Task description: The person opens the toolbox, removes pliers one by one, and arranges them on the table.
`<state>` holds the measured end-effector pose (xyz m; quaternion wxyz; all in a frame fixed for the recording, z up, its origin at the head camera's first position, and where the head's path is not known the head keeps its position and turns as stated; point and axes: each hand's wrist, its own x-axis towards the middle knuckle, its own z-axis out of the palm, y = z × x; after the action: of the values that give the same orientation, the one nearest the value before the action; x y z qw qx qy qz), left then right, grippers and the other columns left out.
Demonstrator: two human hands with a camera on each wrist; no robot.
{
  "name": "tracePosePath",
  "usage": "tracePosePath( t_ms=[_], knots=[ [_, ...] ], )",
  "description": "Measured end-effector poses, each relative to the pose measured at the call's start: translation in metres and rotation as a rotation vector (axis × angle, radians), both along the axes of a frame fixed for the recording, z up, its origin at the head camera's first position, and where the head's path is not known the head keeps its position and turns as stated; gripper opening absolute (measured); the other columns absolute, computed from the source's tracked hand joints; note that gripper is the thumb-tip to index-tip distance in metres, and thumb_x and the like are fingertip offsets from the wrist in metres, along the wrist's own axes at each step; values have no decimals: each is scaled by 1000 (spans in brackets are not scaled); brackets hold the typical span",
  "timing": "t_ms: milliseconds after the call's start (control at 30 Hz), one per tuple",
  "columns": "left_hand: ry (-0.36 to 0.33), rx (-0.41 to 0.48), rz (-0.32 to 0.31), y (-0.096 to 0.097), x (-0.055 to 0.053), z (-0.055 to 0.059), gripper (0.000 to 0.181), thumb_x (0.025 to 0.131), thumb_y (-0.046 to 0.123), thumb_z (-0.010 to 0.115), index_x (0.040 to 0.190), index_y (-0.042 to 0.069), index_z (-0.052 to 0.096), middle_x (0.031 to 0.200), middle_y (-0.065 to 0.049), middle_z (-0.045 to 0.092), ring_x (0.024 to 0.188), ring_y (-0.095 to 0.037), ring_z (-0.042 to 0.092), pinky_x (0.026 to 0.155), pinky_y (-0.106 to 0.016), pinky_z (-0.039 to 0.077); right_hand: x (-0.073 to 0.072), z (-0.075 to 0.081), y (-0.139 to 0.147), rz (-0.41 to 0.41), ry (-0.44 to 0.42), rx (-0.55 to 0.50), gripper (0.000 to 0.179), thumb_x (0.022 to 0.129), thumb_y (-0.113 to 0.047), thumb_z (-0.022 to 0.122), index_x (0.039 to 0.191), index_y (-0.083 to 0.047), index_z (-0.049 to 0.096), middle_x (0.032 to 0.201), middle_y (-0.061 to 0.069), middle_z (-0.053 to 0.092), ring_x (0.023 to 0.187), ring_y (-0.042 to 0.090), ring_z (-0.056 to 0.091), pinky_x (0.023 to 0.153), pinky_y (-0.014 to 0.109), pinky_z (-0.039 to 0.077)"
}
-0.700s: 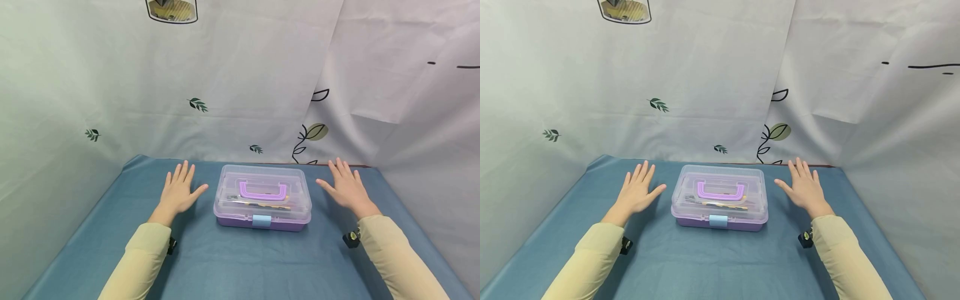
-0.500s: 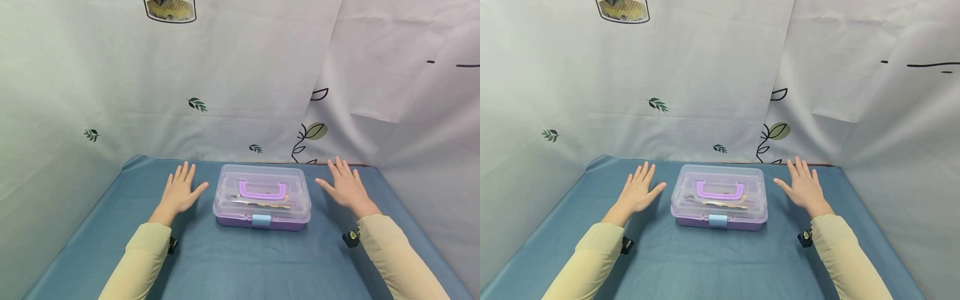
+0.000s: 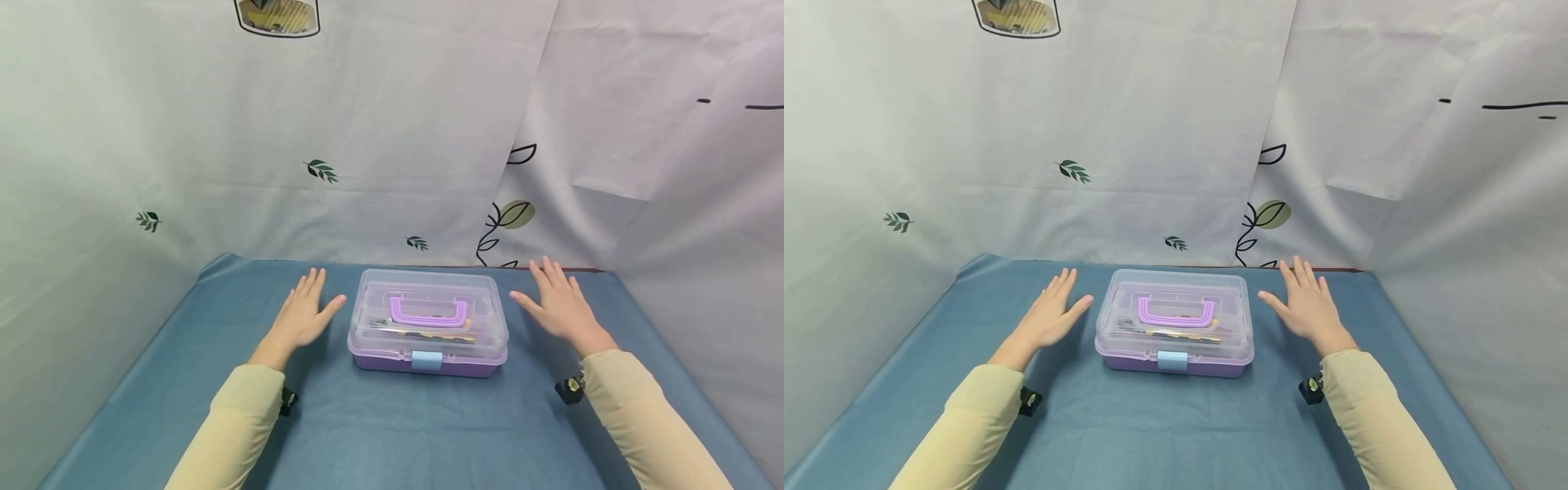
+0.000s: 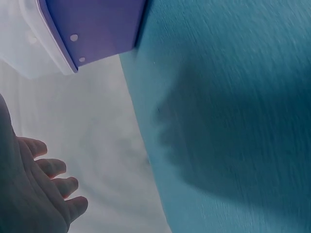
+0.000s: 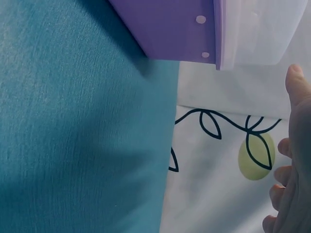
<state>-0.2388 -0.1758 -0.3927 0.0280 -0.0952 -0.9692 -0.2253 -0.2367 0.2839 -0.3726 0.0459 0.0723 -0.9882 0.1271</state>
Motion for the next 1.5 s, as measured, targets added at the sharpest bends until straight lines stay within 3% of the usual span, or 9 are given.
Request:
tracePosePath(
  t_ms=[333, 667, 833, 933, 1100, 1300, 1500],
  knots=[
    [-46, 102, -12, 8, 1, 1, 84, 94, 65, 28, 153, 8, 8, 159, -16, 10, 145, -38, 11, 114, -61, 15, 2, 2, -5, 20, -40, -91, 87, 93, -61, 39, 152, -5, 9, 157, 24, 1, 145, 41, 1, 113, 64, 4],
    [-75, 237, -25, 16, 0, 0, 80, 95, 62, 30, 152, 9, 14, 156, -18, 19, 143, -40, 18, 114, -60, 19, 8, 8, -17, 50, -87, -199, 83, 94, -60, 37, 153, -10, 8, 158, 21, 4, 143, 45, 9, 109, 69, 14],
    [-110, 299, -29, 22, 2, 3, 77, 96, 58, 34, 152, 8, 16, 152, -20, 29, 135, -40, 36, 111, -57, 30, 9, 8, -21, 51, -105, -231, 82, 94, -60, 37, 153, -9, 10, 158, 21, 6, 142, 46, 12, 109, 68, 15],
    [-147, 341, -25, 26, 3, 4, 78, 95, 58, 37, 151, 8, 18, 148, -19, 38, 132, -38, 42, 108, -54, 35, 9, 7, -23, 52, -105, -239, 82, 94, -61, 36, 153, -9, 12, 158, 21, 8, 141, 46, 14, 110, 67, 16],
    [-216, 393, 9, 32, 1, 4, 83, 92, 64, 38, 151, 8, 22, 148, -21, 37, 134, -36, 40, 109, -52, 36, 10, 5, -28, 47, -130, -274, 81, 94, -61, 35, 153, -10, 12, 156, 24, 12, 140, 48, 16, 109, 67, 17],
    [-335, 582, 43, 39, -1, 4, 82, 89, 53, 55, 146, -1, 29, 142, -26, 43, 116, -35, 58, 87, -40, 55, 13, 5, -32, 42, -138, -295, 80, 94, -60, 36, 152, -9, 15, 155, 24, 16, 140, 48, 17, 109, 67, 18],
    [-440, 734, 136, 45, -1, 8, 72, 86, 43, 65, 136, -4, 44, 133, -23, 52, 115, -33, 57, 83, -39, 57, 13, 4, -34, 52, -134, -308, 77, 95, -58, 36, 152, -8, 18, 154, 26, 19, 138, 49, 20, 108, 68, 20]
  ],
)
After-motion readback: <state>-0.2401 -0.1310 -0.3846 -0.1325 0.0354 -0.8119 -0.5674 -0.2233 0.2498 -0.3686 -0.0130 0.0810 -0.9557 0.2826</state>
